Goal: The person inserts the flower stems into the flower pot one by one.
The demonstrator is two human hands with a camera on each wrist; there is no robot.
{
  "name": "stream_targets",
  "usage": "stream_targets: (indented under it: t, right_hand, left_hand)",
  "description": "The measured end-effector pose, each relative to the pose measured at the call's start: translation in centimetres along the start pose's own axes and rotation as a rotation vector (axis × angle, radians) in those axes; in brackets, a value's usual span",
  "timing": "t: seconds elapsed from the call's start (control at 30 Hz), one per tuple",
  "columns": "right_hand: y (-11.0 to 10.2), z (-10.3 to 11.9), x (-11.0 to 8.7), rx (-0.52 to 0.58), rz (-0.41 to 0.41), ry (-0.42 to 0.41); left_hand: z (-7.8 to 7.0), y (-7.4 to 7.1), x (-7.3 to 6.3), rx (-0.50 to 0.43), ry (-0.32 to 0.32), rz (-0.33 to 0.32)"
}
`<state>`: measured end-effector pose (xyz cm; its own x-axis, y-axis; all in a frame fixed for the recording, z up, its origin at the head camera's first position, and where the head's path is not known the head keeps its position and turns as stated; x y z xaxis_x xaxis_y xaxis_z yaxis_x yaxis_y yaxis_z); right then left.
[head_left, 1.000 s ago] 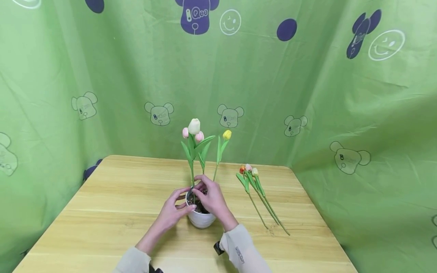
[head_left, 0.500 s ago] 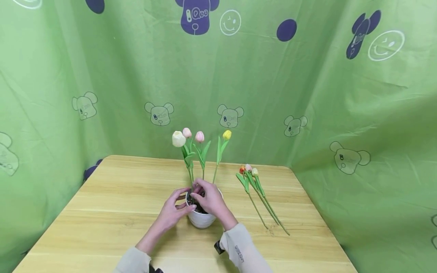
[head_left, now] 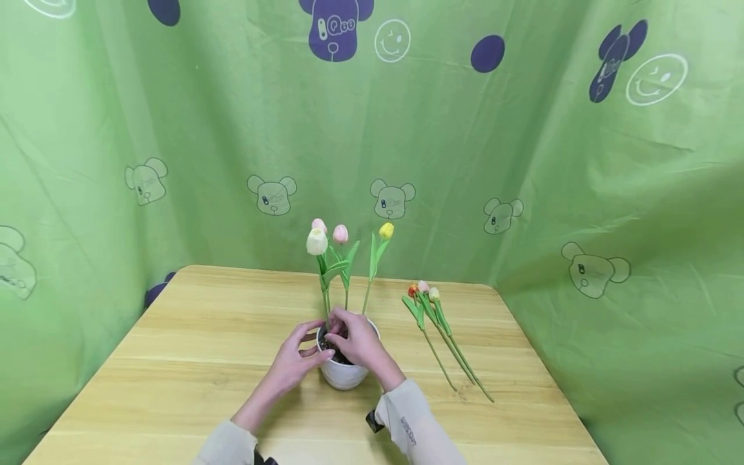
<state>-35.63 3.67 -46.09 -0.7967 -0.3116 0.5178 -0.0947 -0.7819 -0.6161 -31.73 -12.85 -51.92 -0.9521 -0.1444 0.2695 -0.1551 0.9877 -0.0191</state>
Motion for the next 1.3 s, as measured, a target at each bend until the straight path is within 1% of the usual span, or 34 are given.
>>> stream_targets:
  t: [0.13,0.27,0.5,0.7,0.8,0.9,1.3]
  right_hand:
    - [0.10,-0.07,-0.04,0.021,-0.017,0.015]
    - [0.13,-0.02,0.00,0.037,-0.037,0.008]
    - [0.00,0.00,0.03,0.074,-0.107,0.011]
    - [-0.18,0.23,0.11,0.129,-0.142,0.003]
    - [-0.24,0.22,0.13,0.148,-0.140,-0.002]
    - [-0.19,0.05,0.17,0.142,-0.123,-0.008]
    - [-0.10,-0.24,0.33,0.065,-0.034,-0.006]
  left_hand:
    - [0.05,0.04,-0.06,0.001,-0.002,0.002]
    - [0.03,0.02,-0.07,-0.004,-0.009,0.000]
    - [0.20,0.02,-0.02,0.013,0.016,-0.003]
    - [0.28,-0.03,0.01,0.007,0.009,-0.003]
    - [0.28,-0.04,-0.01,0.004,0.009,-0.002]
    - [0.30,-0.06,-0.05,0.001,0.010,-0.004]
    - [0.18,0.00,0.01,-0.001,0.011,-0.004]
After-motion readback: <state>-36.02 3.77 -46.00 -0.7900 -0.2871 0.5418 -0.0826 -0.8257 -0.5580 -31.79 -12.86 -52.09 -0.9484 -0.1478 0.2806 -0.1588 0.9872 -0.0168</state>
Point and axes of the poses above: each hand's wrist, its own x-axis towards the middle knuckle, its own y-axis out of the palm, z = x × y, the point moved 2 cm from there along x, towards the middle knuckle, and after that the axes turned 15 degrees about -z, right-handed, at the moved point
